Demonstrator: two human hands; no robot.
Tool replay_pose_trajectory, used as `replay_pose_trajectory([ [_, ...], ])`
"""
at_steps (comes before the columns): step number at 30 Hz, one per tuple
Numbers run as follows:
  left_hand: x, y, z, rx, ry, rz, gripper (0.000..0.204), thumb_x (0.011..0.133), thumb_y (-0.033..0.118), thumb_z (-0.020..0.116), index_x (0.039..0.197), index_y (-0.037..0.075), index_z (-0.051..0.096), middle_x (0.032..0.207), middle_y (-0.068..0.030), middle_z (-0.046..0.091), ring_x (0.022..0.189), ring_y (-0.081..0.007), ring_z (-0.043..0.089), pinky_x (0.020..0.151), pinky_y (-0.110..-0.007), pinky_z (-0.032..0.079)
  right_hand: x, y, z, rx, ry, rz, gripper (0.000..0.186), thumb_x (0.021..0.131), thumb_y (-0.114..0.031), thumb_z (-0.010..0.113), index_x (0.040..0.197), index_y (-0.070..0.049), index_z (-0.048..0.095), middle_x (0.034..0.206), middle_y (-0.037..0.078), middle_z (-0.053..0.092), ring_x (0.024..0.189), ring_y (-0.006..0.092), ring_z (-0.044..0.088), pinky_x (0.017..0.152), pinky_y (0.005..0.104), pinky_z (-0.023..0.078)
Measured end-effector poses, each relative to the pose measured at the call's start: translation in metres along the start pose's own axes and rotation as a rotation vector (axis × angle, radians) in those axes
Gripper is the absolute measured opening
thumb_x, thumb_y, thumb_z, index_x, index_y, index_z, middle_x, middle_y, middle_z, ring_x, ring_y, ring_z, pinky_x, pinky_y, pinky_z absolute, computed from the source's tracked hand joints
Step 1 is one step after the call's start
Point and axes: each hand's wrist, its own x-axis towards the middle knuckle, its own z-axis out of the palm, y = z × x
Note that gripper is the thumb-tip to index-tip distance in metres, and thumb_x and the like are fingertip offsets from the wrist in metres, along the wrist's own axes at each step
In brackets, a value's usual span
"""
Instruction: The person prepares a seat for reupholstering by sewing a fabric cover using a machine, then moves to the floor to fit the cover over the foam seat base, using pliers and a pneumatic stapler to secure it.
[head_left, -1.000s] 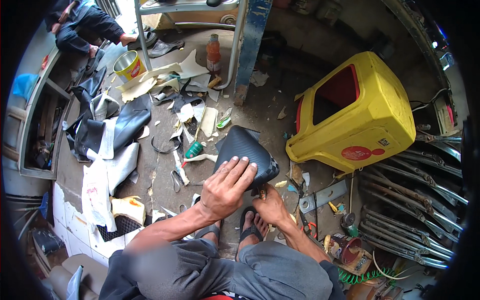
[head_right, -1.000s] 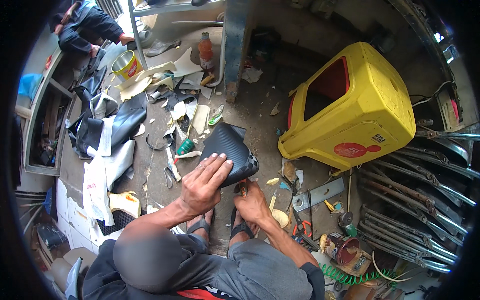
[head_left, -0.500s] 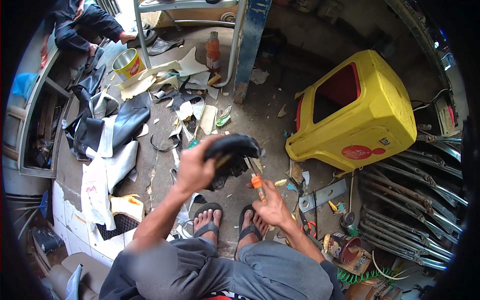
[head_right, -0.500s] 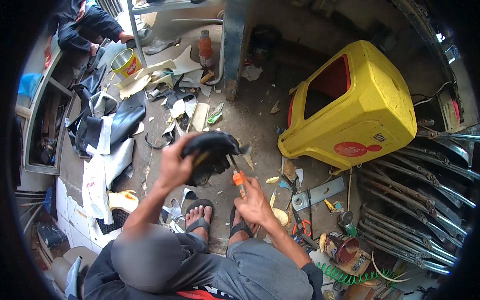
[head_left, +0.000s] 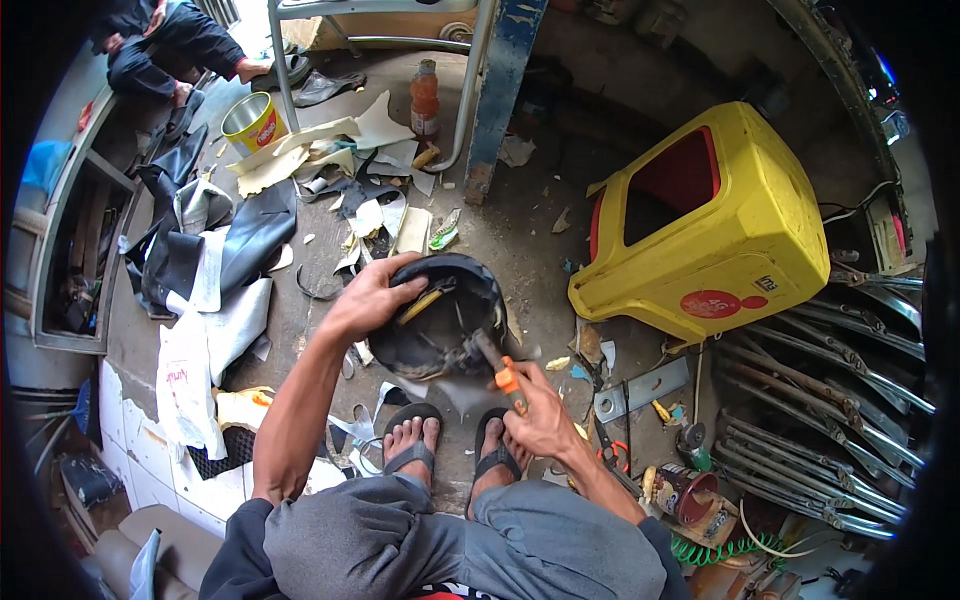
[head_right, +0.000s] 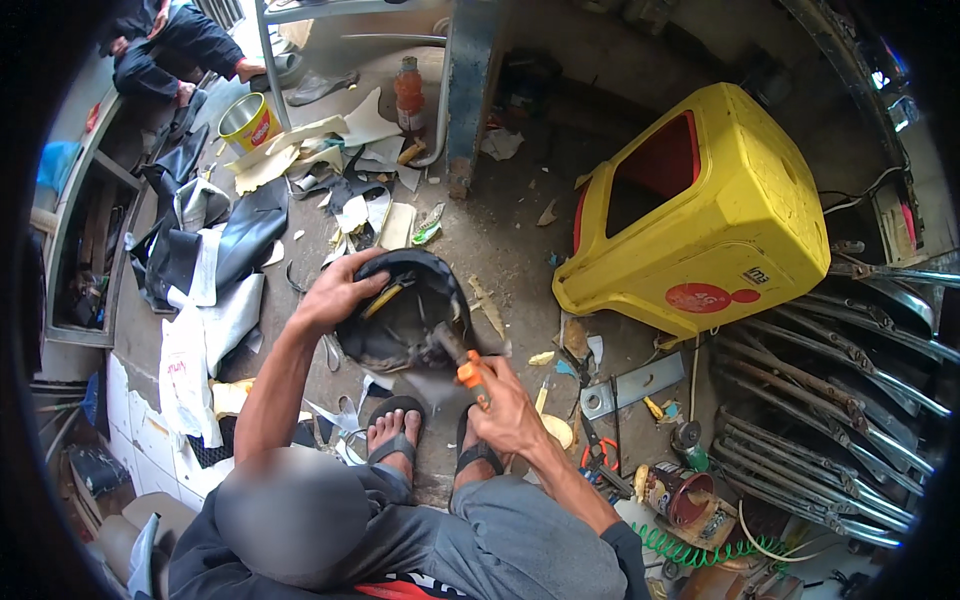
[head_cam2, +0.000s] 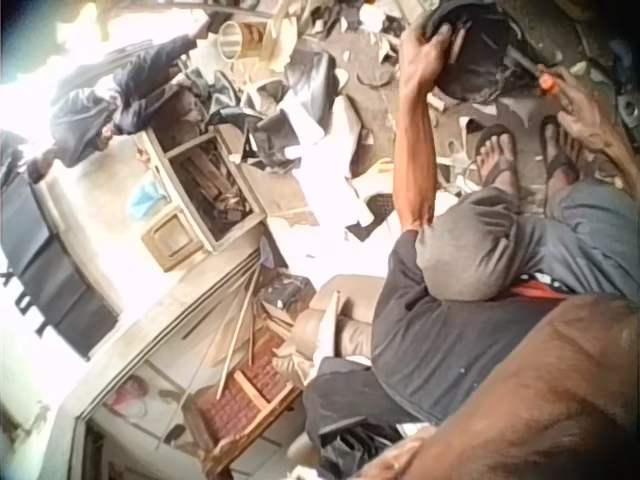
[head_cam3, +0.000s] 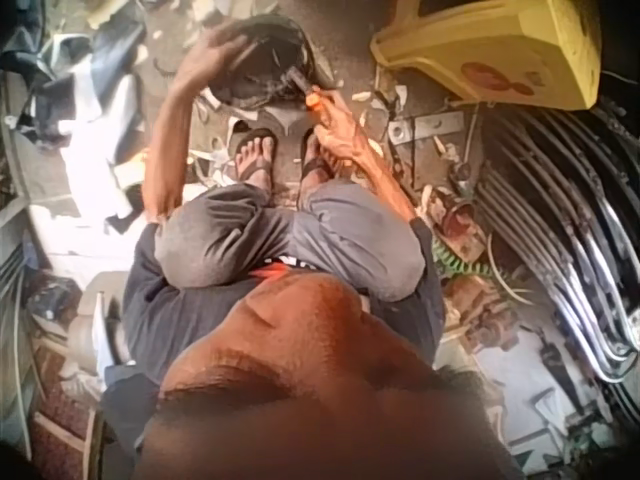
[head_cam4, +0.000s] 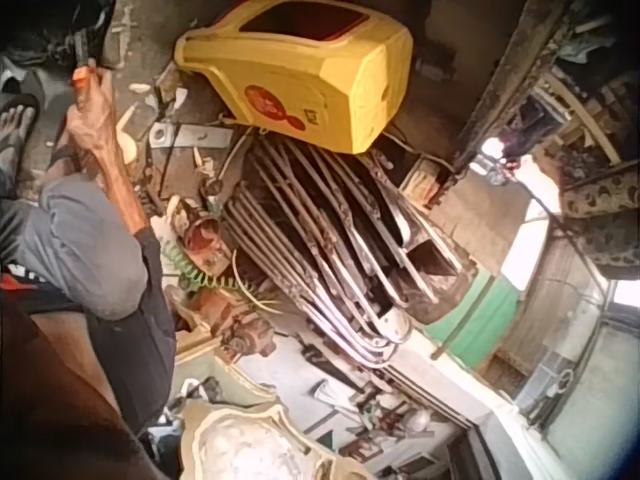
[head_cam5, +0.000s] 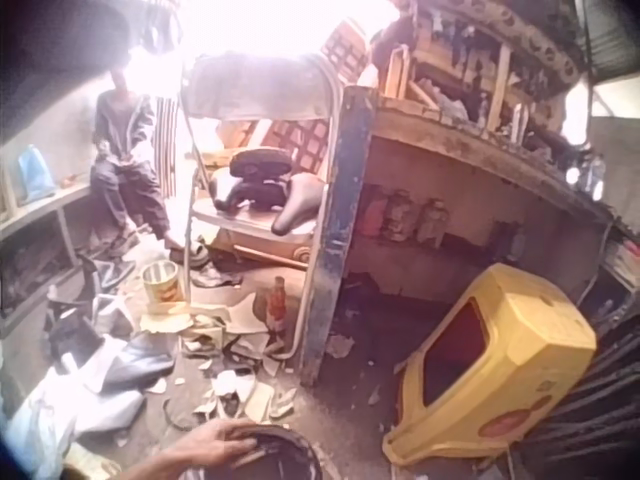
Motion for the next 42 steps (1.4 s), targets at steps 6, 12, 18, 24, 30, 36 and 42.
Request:
replay_pose_trajectory([
  [6, -0.043, 0.024, 0.091, 0.687, 0.408, 0.589, 0.046, 0.09, 0.002, 0.068, 0.136, 0.005, 0.063, 0.111, -0.0233, 0.075, 0.097, -0.0323, 0.077, 0.078, -0.039, 0.062, 0.014, -0.004, -0.005, 0.027, 0.02, 0.318, 0.046, 0.077, -0.006, 0.058, 0.122, -0.004, 0.067, 0.127, 0.021, 0.06, 0.125, 0.0422, 0.057, 0.109, 0.0428, 0.045],
  [12, -0.002, 0.023, 0.009, -0.035, -0.006, 0.029, 0.037, 0.095, 0.004, 0.067, 0.131, -0.003, 0.062, 0.113, -0.012, 0.074, 0.1, -0.0168, 0.07, 0.088, -0.031, 0.057, 0.001, 0.001, -0.012, -0.016, 0.061, -0.073, 0.044, 0.077, -0.003, 0.059, 0.119, -0.002, 0.068, 0.126, 0.024, 0.058, 0.121, 0.0442, 0.058, 0.106, 0.0446, 0.048],
  [18, -0.004, 0.013, 0.036, 0.356, 0.204, 0.172, 0.04, 0.094, 0.004, 0.068, 0.133, -0.002, 0.062, 0.114, -0.0172, 0.075, 0.104, -0.0227, 0.072, 0.092, -0.032, 0.056, 0.014, 0.002, -0.004, 0.089, 0.023, 0.191, 0.048, 0.077, -0.005, 0.057, 0.123, -0.005, 0.069, 0.128, 0.022, 0.058, 0.125, 0.0417, 0.058, 0.111, 0.0441, 0.043],
  [24, -0.033, 0.023, 0.088, 0.688, 0.42, 0.659, 0.052, 0.077, -0.007, 0.058, 0.127, 0.003, 0.066, 0.109, -0.0259, 0.074, 0.09, -0.0377, 0.076, 0.086, -0.047, 0.06, 0.013, -0.003, -0.005, 0.048, 0.037, 0.37, 0.047, 0.077, -0.005, 0.057, 0.122, -0.005, 0.069, 0.124, 0.022, 0.059, 0.121, 0.0417, 0.06, 0.106, 0.0437, 0.047],
  [30, 0.023, -0.012, -0.005, -0.228, -0.097, -0.206, 0.039, 0.099, 0.019, 0.069, 0.134, 0.002, 0.063, 0.112, -0.0045, 0.073, 0.094, -0.0121, 0.067, 0.084, -0.028, 0.056, 0.007, -0.004, -0.004, 0.101, -0.076, 0.116, 0.047, 0.077, -0.007, 0.057, 0.122, -0.004, 0.07, 0.13, 0.021, 0.059, 0.128, 0.04, 0.058, 0.112, 0.0438, 0.043],
  [36, -0.029, 0.013, 0.1, 0.729, 0.352, 0.593, 0.049, 0.081, -0.005, 0.063, 0.13, 0.002, 0.065, 0.111, -0.0257, 0.073, 0.101, -0.0341, 0.075, 0.086, -0.042, 0.06, 0.007, 0.006, 0.0, 0.035, 0.024, 0.373, 0.045, 0.079, -0.008, 0.058, 0.123, -0.005, 0.069, 0.126, 0.022, 0.061, 0.124, 0.0415, 0.06, 0.106, 0.045, 0.047],
  [42, 0.02, 0.021, 0.007, 0.047, -0.039, -0.075, 0.039, 0.095, 0.014, 0.069, 0.132, 0.0, 0.065, 0.105, -0.0215, 0.076, 0.096, -0.021, 0.074, 0.086, -0.034, 0.059, -0.001, 0.012, -0.006, 0.098, 0.006, 0.015, 0.042, 0.077, -0.006, 0.06, 0.117, -0.004, 0.07, 0.126, 0.021, 0.06, 0.125, 0.0392, 0.06, 0.108, 0.0439, 0.047],
])
